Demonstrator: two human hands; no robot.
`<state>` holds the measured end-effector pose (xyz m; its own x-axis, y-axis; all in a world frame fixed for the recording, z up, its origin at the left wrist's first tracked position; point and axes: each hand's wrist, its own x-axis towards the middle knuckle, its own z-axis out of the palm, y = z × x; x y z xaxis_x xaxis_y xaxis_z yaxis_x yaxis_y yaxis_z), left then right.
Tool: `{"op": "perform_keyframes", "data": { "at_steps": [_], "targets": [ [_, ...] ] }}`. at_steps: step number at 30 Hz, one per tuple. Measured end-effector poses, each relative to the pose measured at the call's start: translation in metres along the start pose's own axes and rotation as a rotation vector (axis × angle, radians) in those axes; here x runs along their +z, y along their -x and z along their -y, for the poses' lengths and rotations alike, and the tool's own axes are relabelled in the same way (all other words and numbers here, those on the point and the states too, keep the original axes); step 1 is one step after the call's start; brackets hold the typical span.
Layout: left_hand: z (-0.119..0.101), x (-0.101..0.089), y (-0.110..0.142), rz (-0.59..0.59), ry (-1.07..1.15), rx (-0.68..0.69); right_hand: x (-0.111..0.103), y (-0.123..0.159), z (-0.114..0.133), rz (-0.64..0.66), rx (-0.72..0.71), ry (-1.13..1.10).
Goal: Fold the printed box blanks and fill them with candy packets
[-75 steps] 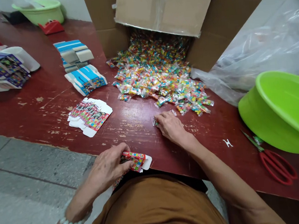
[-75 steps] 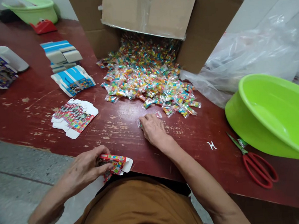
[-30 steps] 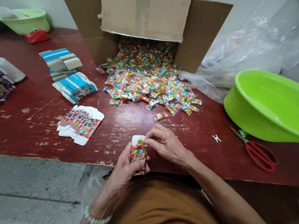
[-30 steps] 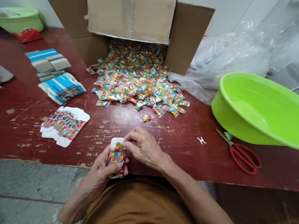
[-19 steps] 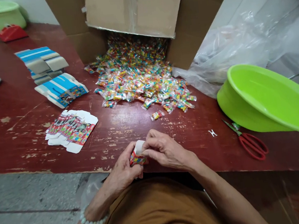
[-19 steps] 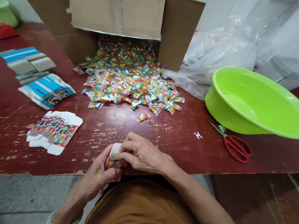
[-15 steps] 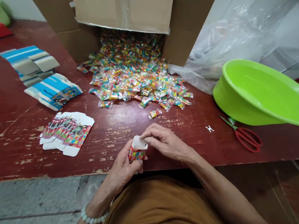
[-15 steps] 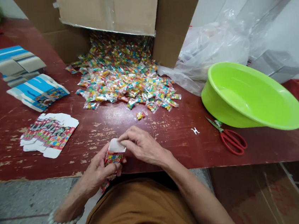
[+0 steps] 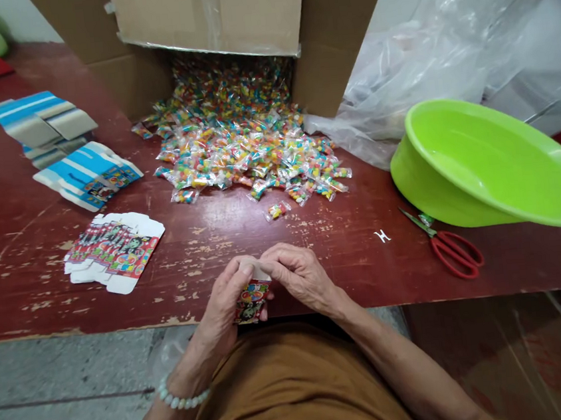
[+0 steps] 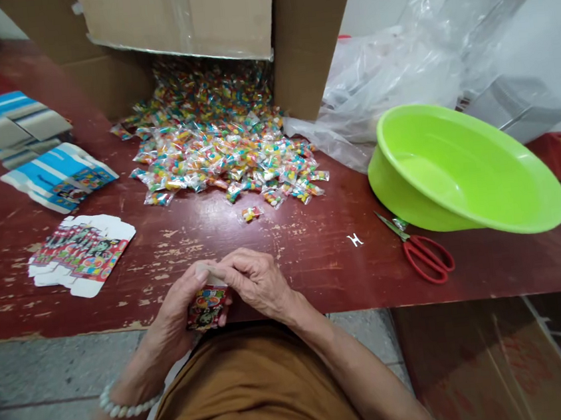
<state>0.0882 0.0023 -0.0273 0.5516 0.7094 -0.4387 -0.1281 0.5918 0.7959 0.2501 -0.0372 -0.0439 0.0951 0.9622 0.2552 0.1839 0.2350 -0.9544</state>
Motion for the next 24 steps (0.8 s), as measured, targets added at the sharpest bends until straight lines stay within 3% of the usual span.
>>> {"op": "perform_keyframes", "data": {
  "at_steps": [4,8,13,16,19,21,24],
  "targets": [
    [0.001,0.015,0.003,0.011,0.119,-0.176,-0.012,0.006,-0.001,-0.028,0.020,-0.003],
    [-0.004,0.022,0.005,-0.037,0.178,-0.165,-0.009,0.014,-0.001,-0.193,0.084,-0.111],
    [0.003,0.025,0.005,-0.099,0.134,-0.128,-0.008,0.018,0.000,-0.084,-0.022,-0.020],
    [0.007,0.031,0.005,-0.139,0.104,-0.090,-0.010,0.015,-0.004,-0.045,0.103,-0.097],
    [0.005,0.035,0.005,-0.108,0.119,-0.106,-0.012,0.011,-0.007,-0.020,0.243,-0.239],
    [0.001,0.034,0.005,-0.061,0.144,-0.114,-0.013,0.009,-0.008,-0.027,0.204,-0.237],
    [-0.003,0.030,0.006,-0.020,0.163,-0.134,-0.017,0.009,-0.004,0.036,-0.023,-0.098]
  ]
}}
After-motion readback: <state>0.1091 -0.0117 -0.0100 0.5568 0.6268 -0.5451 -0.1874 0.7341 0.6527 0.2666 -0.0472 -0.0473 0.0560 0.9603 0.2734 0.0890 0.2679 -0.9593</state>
